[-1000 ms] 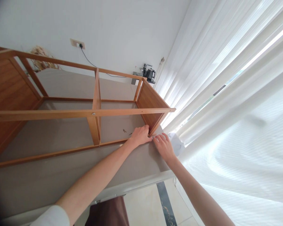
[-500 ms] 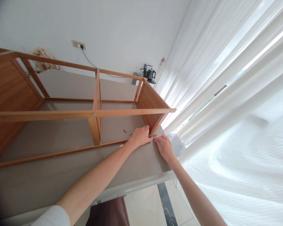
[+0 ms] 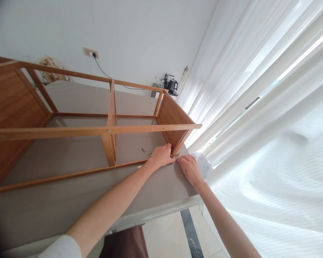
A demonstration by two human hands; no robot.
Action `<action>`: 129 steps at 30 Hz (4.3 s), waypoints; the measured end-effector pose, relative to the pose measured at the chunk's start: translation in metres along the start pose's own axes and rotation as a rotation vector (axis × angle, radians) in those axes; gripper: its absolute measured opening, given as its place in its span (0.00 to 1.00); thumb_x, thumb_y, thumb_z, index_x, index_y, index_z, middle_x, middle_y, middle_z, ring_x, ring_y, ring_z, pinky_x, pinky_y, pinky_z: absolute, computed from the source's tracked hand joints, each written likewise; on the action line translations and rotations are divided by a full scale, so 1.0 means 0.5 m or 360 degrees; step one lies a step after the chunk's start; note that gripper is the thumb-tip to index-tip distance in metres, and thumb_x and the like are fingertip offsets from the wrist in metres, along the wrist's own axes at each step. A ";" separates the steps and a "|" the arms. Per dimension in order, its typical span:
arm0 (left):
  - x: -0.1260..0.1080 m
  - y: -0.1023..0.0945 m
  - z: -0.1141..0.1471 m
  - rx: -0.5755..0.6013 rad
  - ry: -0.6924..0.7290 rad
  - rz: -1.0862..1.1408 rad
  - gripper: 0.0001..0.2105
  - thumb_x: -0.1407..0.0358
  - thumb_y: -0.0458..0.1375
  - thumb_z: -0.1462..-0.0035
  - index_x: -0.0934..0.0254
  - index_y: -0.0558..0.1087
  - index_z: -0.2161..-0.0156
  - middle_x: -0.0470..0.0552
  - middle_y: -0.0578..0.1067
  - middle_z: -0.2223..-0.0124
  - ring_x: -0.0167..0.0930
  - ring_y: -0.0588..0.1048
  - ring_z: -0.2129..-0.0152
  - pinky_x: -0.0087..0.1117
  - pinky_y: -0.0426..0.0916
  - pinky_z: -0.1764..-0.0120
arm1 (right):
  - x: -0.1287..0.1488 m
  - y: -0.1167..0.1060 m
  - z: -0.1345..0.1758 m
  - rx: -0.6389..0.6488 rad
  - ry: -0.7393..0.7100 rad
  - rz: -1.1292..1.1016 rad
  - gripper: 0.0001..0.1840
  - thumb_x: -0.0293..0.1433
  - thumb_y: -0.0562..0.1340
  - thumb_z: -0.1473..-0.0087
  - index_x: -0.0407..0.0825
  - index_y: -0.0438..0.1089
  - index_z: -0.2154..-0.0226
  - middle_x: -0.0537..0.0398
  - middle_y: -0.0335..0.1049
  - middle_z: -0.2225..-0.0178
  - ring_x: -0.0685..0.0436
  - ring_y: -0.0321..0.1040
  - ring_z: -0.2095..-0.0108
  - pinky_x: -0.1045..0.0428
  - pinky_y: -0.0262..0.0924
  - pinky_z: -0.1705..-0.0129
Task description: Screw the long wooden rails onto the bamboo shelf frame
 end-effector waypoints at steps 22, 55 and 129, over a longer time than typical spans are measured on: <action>0.003 0.008 -0.003 0.0034 -0.0013 0.0026 0.20 0.53 0.57 0.43 0.65 0.65 0.52 0.59 0.76 0.52 0.42 0.78 0.57 0.39 0.71 0.58 | 0.066 -0.006 -0.005 0.0018 -0.0298 0.0670 0.13 0.21 0.54 0.38 0.48 0.72 0.58 0.50 0.73 0.61 0.41 0.65 0.56 0.41 0.50 0.39; 0.001 -0.003 0.002 0.0040 -0.0027 0.0057 0.20 0.54 0.58 0.44 0.66 0.66 0.52 0.60 0.77 0.53 0.44 0.78 0.57 0.40 0.72 0.59 | -0.032 0.013 0.007 -0.0150 0.0347 -0.0249 0.14 0.37 0.55 0.35 0.53 0.75 0.62 0.53 0.74 0.62 0.44 0.71 0.61 0.49 0.64 0.58; 0.003 0.001 0.000 0.0044 -0.0029 0.0037 0.19 0.54 0.57 0.44 0.65 0.66 0.53 0.58 0.77 0.53 0.42 0.78 0.58 0.38 0.71 0.59 | -0.017 0.014 0.003 -0.0059 0.0281 -0.0299 0.14 0.35 0.53 0.33 0.53 0.73 0.59 0.52 0.74 0.59 0.41 0.70 0.56 0.47 0.64 0.52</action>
Point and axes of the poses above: each hand's wrist, its own z-axis away from the middle knuckle, its own y-axis out of the palm, x = y × z, the point moved 8 cm from there along -z, towards the middle knuckle
